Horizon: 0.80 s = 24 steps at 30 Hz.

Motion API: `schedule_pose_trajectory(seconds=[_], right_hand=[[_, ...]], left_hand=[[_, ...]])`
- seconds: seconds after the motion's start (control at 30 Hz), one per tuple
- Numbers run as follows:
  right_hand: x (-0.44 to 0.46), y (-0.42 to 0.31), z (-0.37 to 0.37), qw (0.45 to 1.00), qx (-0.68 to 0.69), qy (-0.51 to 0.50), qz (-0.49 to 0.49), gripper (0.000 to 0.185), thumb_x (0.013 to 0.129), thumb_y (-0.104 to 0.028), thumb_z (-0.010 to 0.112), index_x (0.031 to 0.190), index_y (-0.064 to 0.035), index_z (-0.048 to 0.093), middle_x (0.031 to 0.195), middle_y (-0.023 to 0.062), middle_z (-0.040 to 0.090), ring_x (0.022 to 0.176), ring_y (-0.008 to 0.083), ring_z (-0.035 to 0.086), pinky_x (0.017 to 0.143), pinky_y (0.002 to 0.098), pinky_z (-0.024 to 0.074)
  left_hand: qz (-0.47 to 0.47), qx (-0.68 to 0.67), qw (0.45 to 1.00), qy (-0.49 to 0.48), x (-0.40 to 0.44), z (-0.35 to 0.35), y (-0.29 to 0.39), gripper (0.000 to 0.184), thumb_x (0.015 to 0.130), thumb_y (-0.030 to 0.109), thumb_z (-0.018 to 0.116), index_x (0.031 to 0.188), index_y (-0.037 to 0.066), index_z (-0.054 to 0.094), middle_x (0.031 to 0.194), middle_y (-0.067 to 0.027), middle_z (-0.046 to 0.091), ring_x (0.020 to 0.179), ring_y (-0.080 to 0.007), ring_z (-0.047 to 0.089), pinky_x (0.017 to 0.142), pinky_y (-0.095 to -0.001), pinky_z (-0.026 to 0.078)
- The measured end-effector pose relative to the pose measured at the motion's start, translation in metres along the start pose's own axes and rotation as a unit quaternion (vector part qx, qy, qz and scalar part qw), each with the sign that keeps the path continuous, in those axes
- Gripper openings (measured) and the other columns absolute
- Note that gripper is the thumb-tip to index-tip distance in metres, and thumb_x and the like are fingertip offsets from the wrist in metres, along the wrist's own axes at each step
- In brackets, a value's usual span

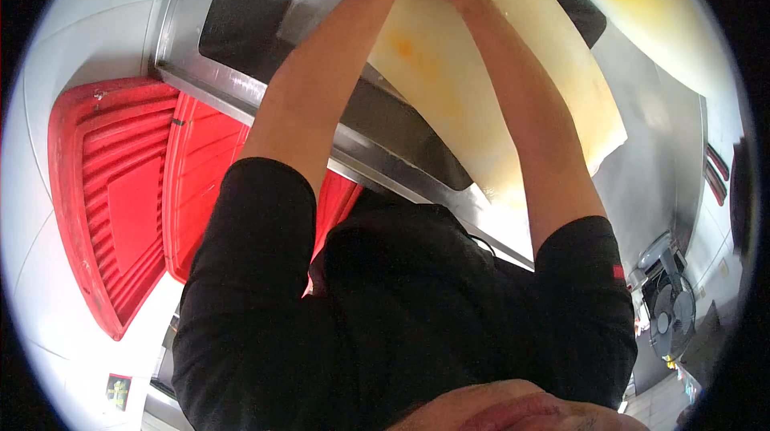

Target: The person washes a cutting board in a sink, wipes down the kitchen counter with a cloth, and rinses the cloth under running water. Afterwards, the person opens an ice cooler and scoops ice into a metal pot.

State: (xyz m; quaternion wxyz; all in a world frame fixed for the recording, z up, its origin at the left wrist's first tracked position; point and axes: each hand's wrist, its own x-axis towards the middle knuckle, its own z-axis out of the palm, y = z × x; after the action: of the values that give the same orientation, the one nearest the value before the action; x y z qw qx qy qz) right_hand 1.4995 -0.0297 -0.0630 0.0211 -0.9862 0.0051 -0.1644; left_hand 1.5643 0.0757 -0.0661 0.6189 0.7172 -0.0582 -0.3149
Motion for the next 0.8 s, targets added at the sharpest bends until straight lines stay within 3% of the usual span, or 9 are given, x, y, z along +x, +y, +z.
schedule_pose_trajectory(seconds=[0.07, 0.17, 0.3, 0.37, 0.47, 0.5, 0.57, 0.63, 0.8], right_hand=[[-0.032, -0.023, -0.041, 0.987, 0.056, -0.104, -0.112, 0.052, 0.089, -0.042, 0.055, 0.129, -0.0085, 0.055, 0.143, 0.0174, 0.042, 0.132, 0.0358, 0.037, 0.107, 0.052, 0.0307], [-0.112, -0.045, -0.125, 0.967, 0.084, -0.178, -0.16, 0.053, 0.089, -0.043, 0.056, 0.135, -0.0169, 0.052, 0.148, 0.015, 0.037, 0.136, 0.0358, 0.033, 0.111, 0.0534, 0.0256], [-0.135, 0.032, -0.17, 0.988, 0.003, -0.154, -0.019, 0.052, 0.089, -0.047, 0.054, 0.135, -0.0228, 0.054, 0.148, 0.0185, 0.036, 0.137, 0.038, 0.031, 0.112, 0.0546, 0.0241], [-0.118, 0.065, -0.16, 0.993, -0.07, -0.093, 0.037, 0.053, 0.089, -0.046, 0.054, 0.134, -0.0187, 0.054, 0.147, 0.0191, 0.037, 0.136, 0.0383, 0.032, 0.113, 0.0543, 0.0233], [-0.065, 0.034, -0.137, 0.987, -0.092, -0.082, 0.107, 0.052, 0.091, -0.039, 0.052, 0.132, -0.0065, 0.05, 0.146, 0.0235, 0.035, 0.129, 0.0416, 0.039, 0.109, 0.0538, 0.0277], [-0.043, 0.013, -0.137, 0.982, -0.094, -0.107, 0.122, 0.049, 0.091, -0.032, 0.052, 0.124, 0.004, 0.054, 0.146, 0.0262, 0.034, 0.124, 0.0431, 0.045, 0.108, 0.0522, 0.0327], [-0.023, -0.024, -0.113, 0.949, 0.164, -0.201, 0.181, 0.047, 0.092, -0.025, 0.049, 0.128, 0.004, 0.052, 0.142, 0.0252, 0.04, 0.13, 0.039, 0.04, 0.112, 0.0497, 0.0283], [-0.055, -0.077, -0.093, 0.987, 0.094, -0.106, 0.076, 0.056, 0.09, -0.044, 0.052, 0.138, -0.0144, 0.046, 0.146, 0.0212, 0.036, 0.135, 0.0394, 0.031, 0.112, 0.0556, 0.0215], [-0.179, -0.103, -0.17, 0.97, 0.178, -0.162, 0.016, 0.051, 0.086, -0.035, 0.06, 0.133, -0.0144, 0.054, 0.145, 0.0193, 0.038, 0.135, 0.0413, 0.033, 0.111, 0.0588, 0.0228]], left_hand=[[-0.07, -0.147, 0.987, 0.017, -0.035, -0.004, 0.039, 0.068, 0.101, 0.053, 0.03, 0.124, -0.006, 0.056, 0.122, -0.0194, 0.06, 0.114, -0.0301, 0.056, 0.099, -0.0388, 0.041], [-0.055, -0.008, 0.997, 0.058, -0.033, -0.009, 0.029, 0.068, 0.101, 0.053, 0.031, 0.127, -0.005, 0.055, 0.123, -0.02, 0.06, 0.114, -0.0317, 0.057, 0.1, -0.0399, 0.041], [0.155, 0.146, 0.973, 0.093, 0.003, -0.018, -0.039, 0.063, 0.101, 0.05, 0.033, 0.121, -0.004, 0.058, 0.123, -0.0192, 0.061, 0.11, -0.0331, 0.059, 0.097, -0.0421, 0.043], [0.338, 0.346, 0.871, 0.091, 0.031, -0.029, -0.077, 0.06, 0.101, 0.048, 0.034, 0.118, -0.004, 0.059, 0.123, -0.0192, 0.061, 0.112, -0.0337, 0.058, 0.098, -0.0426, 0.043], [0.04, 0.111, 0.993, 0.021, -0.027, -0.018, 0.014, 0.054, 0.101, 0.042, 0.036, 0.116, -0.004, 0.06, 0.12, -0.0201, 0.062, 0.109, -0.0347, 0.059, 0.097, -0.043, 0.043], [0.066, 0.033, 0.997, -0.024, -0.019, -0.019, 0.002, 0.053, 0.101, 0.041, 0.036, 0.118, -0.004, 0.059, 0.12, -0.0207, 0.062, 0.109, -0.0346, 0.058, 0.097, -0.0426, 0.043], [0.111, -0.121, 0.98, -0.112, 0.003, -0.031, -0.039, 0.051, 0.101, 0.039, 0.036, 0.121, -0.003, 0.058, 0.12, -0.0219, 0.061, 0.11, -0.0345, 0.058, 0.098, -0.0419, 0.043], [0.058, 0.042, 0.997, -0.011, -0.024, -0.041, -0.019, 0.047, 0.101, 0.034, 0.037, 0.122, -0.003, 0.057, 0.121, -0.0232, 0.06, 0.113, -0.0348, 0.056, 0.1, -0.0412, 0.042], [0.161, 0.445, 0.88, 0.02, -0.072, -0.061, -0.007, 0.042, 0.098, 0.025, 0.041, 0.126, -0.004, 0.054, 0.126, -0.0251, 0.056, 0.12, -0.0369, 0.052, 0.103, -0.041, 0.04]])
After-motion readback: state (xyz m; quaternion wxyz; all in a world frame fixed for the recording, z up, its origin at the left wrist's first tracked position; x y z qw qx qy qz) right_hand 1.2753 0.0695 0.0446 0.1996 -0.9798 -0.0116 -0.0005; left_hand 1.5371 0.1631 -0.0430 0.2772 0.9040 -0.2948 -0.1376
